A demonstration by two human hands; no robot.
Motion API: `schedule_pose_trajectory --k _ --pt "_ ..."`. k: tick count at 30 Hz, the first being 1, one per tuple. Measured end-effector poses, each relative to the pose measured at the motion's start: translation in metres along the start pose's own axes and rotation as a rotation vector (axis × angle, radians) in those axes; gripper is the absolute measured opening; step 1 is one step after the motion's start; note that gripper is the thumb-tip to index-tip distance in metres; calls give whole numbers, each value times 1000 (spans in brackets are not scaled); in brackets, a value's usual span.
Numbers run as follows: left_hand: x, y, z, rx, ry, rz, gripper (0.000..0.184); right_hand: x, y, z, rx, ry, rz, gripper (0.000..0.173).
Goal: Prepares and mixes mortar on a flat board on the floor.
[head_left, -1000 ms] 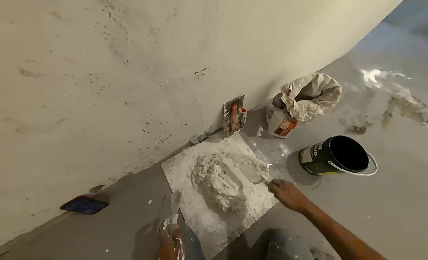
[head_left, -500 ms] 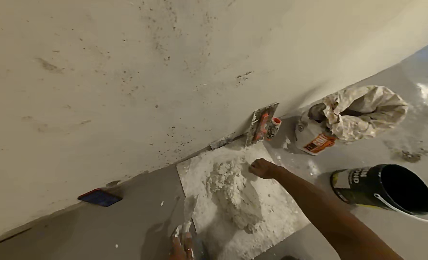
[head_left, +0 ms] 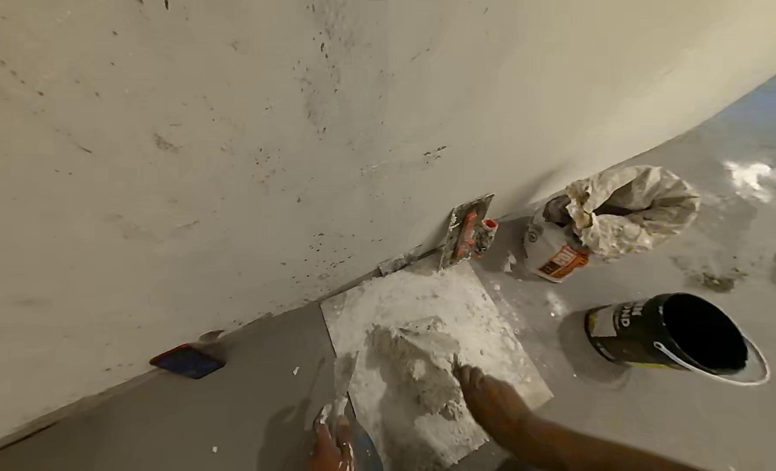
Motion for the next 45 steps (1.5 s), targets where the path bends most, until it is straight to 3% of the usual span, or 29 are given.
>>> schedule_pose_trajectory --k 3,5,10,13,16,19,23,27,31,34,37,41,45 --pt "-3 1 -3 -53 30 -1 60 18 -1 -79 134 -2 -105 48" --pt "-6 3 -5 -58 4 -30 61 17 -1 -99 179 10 -113 48" --pt "-18 4 -7 -23 -25 -69 61 -74 3 -59 332 -3 -62 46" --pt "-24 -3 -10 -25 -15 -73 61 -97 -27 -52 570 -92 -43 40" --pt "-28 -4 -14 -2 -30 -91 62 -72 -83 -79 882 -154 -47 32" --pt "-28 -6 -15 -3 -28 -90 62 -39 -132 -133 1161 -153 -137 36" --pt "-23 -11 -19 19 -33 -76 60 -17 -157 -178 1310 -86 -318 40" --pt "-18 -13 -20 21 11 -77 62 -1 -134 -181 1213 -64 -365 50" --pt "-19 -12 -19 38 20 -54 61 23 -54 -194 1145 38 -192 44" --pt "-16 -12 -18 55 7 -47 60 51 -11 -191 1260 63 -150 37" --pt "-13 -10 -14 75 -13 -44 59 65 -9 -173 1437 39 -30 36" --pt "-14 -8 -13 44 -22 -48 58 47 -28 -148 1634 -28 148 27" --pt "-12 -8 -11 38 -8 -8 60 -1 -36 -111 1353 -215 90 38"
Point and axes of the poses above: each hand's wrist, its own x-axis towards the middle knuckle, its own z-axis out of the back of the hand, y = z × x, the point moved 5 cm from there along x, towards the middle knuckle, and after that the axes turned 12 degrees about y, right-handed, at the moved point
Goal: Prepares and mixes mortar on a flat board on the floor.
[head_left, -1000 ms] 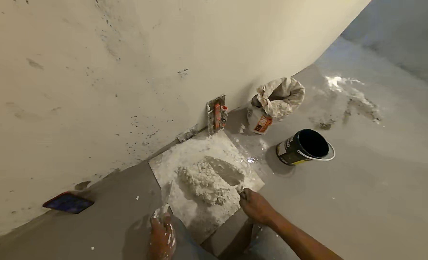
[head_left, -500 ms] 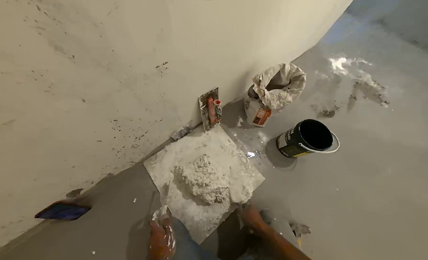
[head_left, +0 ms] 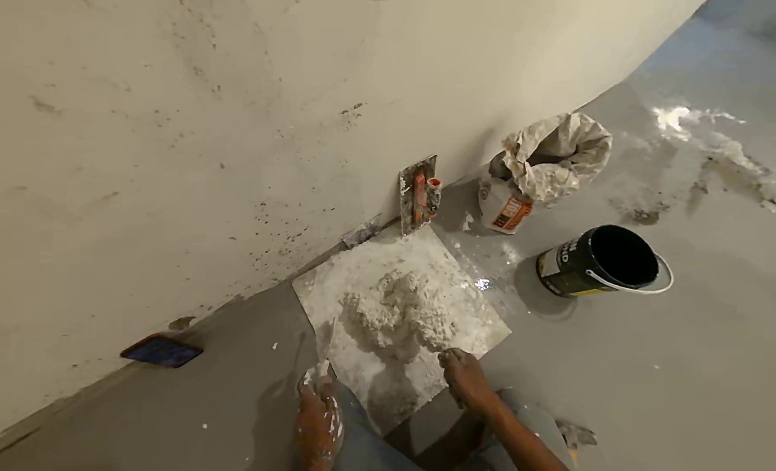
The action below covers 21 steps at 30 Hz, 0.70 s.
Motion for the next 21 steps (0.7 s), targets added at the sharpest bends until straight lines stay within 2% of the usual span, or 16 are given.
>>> schedule_pose_trajectory --k 2,4,6,8,10,13,15,18,21 --pt "2 5 -1 -15 -17 -9 59 -23 39 -6 -322 -70 -47 36" --pt "6 6 2 -41 -36 -40 57 -24 67 -32 -528 -46 -150 46" --pt "3 4 5 -52 -31 -55 56 -3 65 -68 -636 26 -226 63" --pt "-4 3 6 -47 -24 -51 56 1 61 -89 -681 46 -252 65" --pt "-1 3 12 -48 -47 -68 55 -10 70 -97 -656 41 -244 53" --pt "-5 12 10 -61 -61 -85 53 -28 44 -101 -612 69 -263 51" --pt "1 10 10 -68 -52 -105 55 -43 46 -88 -520 61 -165 46" --pt "-1 15 10 -59 -52 -73 55 -63 20 -77 -287 36 6 41" --pt "-1 13 8 -83 -41 -61 55 -61 -23 -69 64 -127 -7 33"
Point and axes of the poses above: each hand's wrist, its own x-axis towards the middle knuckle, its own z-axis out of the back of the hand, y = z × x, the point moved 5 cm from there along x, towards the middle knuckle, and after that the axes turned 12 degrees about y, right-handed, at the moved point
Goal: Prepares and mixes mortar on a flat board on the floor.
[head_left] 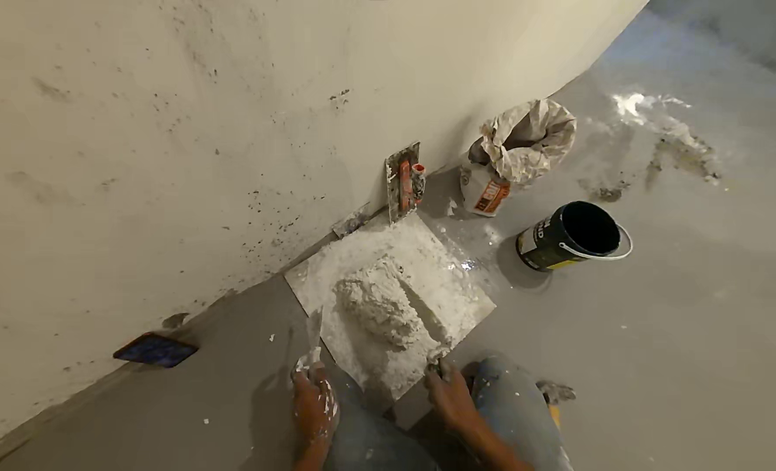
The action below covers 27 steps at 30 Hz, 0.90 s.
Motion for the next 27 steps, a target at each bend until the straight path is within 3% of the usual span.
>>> schedule_pose_trajectory --k 6,11,15,22,27 --pt "0 -2 -7 63 2 17 56 12 -57 5 357 -246 -232 37" --pt "-3 -11 -9 69 -11 -16 56 50 -59 47 238 -269 -350 45" --pt "-1 -10 -8 57 -26 -47 54 78 -76 69 149 -139 -413 51" --pt "5 -10 -8 23 -30 -79 52 65 -65 2 -15 23 -437 48" --pt "5 -8 -2 58 -31 -75 51 91 -43 -69 221 102 -391 48"
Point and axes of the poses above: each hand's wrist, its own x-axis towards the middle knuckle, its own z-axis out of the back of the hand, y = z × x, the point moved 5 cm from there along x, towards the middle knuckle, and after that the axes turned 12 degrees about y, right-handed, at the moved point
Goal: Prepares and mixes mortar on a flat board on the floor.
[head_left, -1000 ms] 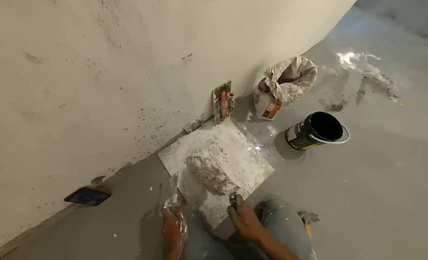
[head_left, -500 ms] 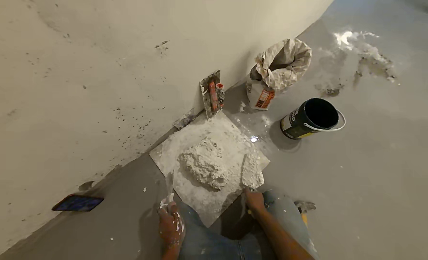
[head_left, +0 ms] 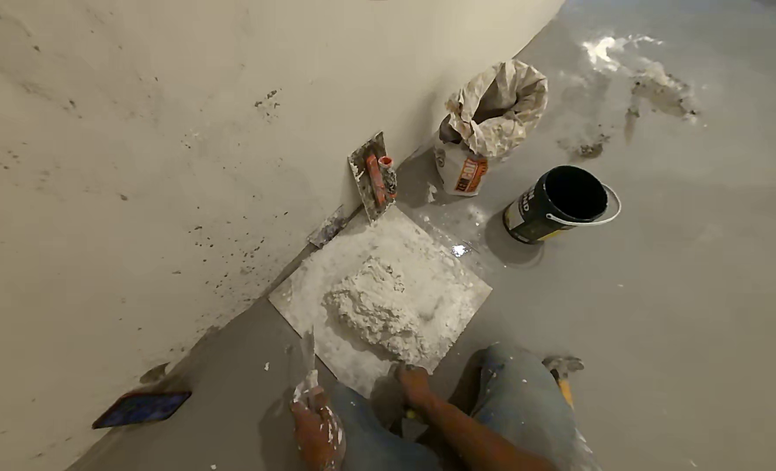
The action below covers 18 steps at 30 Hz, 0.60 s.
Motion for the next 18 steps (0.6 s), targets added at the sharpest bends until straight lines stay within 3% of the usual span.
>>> schedule_pose_trajectory --k 4,9,11,14,18 --pt "-4 1 0 -10 9 34 53 10 34 -18 339 136 104 32" --pt "-2 6 -1 -28 3 21 55 -33 44 13 401 205 237 39" --pt "-4 5 -1 -28 9 43 54 -58 56 29 254 125 279 43" --pt "-1 7 0 -10 -3 68 55 -80 88 32 -229 -30 355 37" --pt "-4 5 1 -20 20 87 55 -66 114 -7 -693 -130 214 48"
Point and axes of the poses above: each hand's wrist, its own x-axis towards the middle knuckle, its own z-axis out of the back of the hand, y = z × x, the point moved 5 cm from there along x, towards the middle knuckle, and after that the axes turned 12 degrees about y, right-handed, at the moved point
